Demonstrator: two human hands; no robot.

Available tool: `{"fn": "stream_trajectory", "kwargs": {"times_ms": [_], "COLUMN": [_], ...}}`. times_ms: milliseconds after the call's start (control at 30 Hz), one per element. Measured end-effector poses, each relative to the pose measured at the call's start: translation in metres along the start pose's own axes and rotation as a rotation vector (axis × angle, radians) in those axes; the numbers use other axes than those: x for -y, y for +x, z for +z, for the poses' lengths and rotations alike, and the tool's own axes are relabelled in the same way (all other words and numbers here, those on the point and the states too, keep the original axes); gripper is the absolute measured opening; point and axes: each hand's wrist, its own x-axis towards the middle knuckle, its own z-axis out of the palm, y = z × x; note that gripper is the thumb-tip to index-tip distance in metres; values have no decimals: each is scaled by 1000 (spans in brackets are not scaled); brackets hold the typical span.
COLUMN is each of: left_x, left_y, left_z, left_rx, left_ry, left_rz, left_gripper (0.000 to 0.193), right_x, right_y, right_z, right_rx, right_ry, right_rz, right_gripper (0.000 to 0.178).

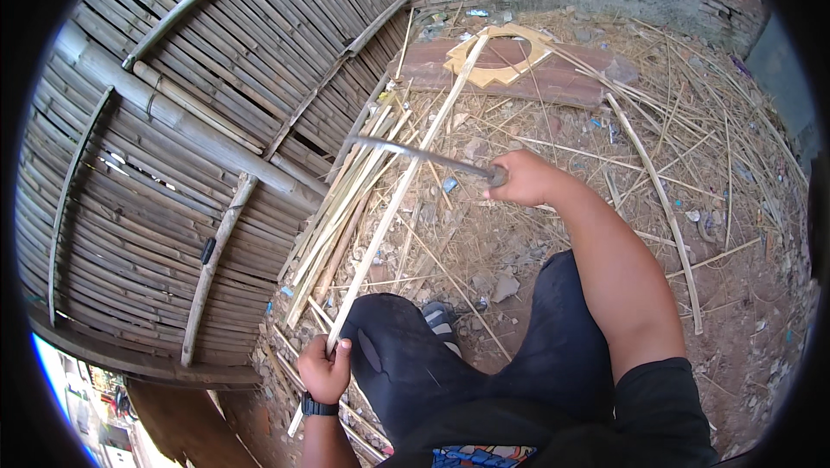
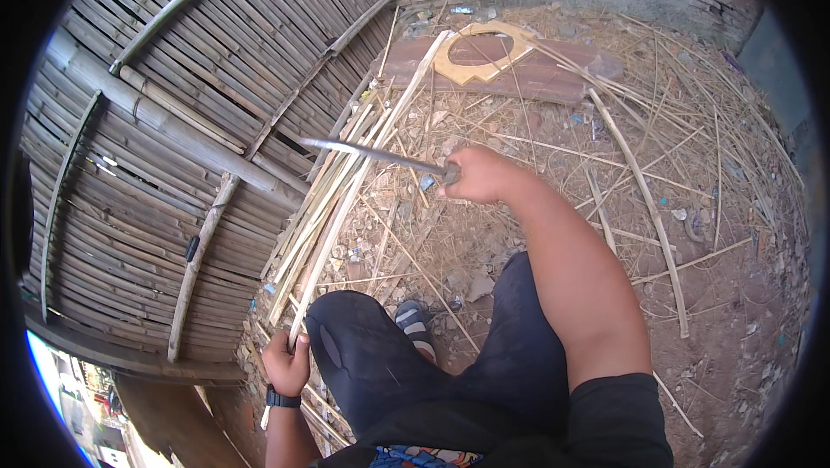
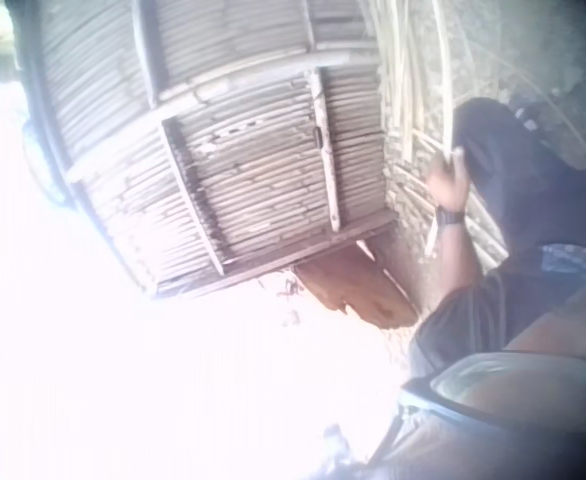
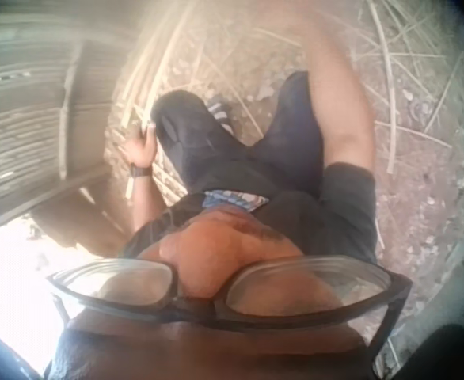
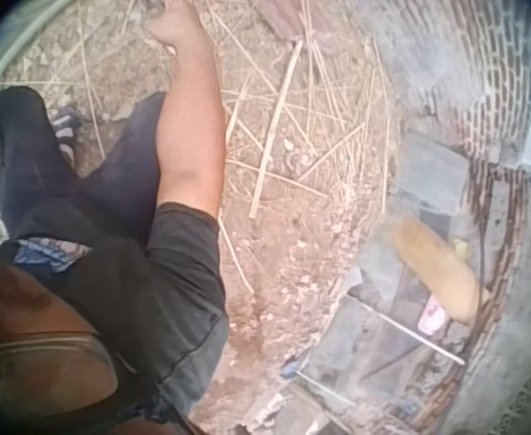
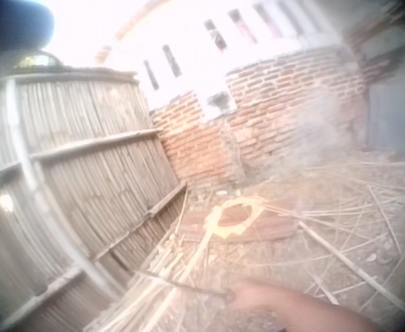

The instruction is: The person sits on the ground and uses a machete to split a long bamboo stick into thin strips. They hold the bamboo with one hand and repeatedly strike it with the blade to separate the fibers, working on a pile of bamboo debris.

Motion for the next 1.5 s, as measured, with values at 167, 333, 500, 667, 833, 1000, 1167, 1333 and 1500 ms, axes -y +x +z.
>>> {"fn": "stream_trajectory", "kwargs": {"times_ms": [167, 333, 500, 667, 833, 1000, 1167, 1333, 1500], "left_x": [0, 13, 10, 0, 5, 7, -3, -4, 12], "left_y": [1, -4, -8, 1, -1, -4, 1, 3, -6], "left_z": [5, -6, 0, 8, -8, -2, 8, -7, -5], "left_rx": [15, -32, -54, -29, -33, -45, 2, 31, 33], "left_ry": [-42, -67, -16, -111, -151, -102, -156, -201, -154], "left_rz": [-20, -43, 12, -43, -128, -48, -102, -93, -45], "left_gripper": [44, 40, 42, 40, 38, 37, 39, 38, 40], "right_x": [59, -2, -16, 35, 1, -26, 44, 26, -3], "right_y": [-16, 8, 3, -7, 2, 1, -10, -6, -5], "right_z": [11, -14, -5, 7, -18, -13, 3, -15, -22], "right_rx": [186, -42, -38, 195, 39, -108, 202, 69, -184], "right_ry": [-295, 176, 195, -106, 136, 159, -185, -10, 6], "right_rz": [-270, 140, 138, -138, 99, 157, -145, -55, 144], "right_gripper": [42, 45, 55, 51, 45, 42, 41, 39, 33]}}
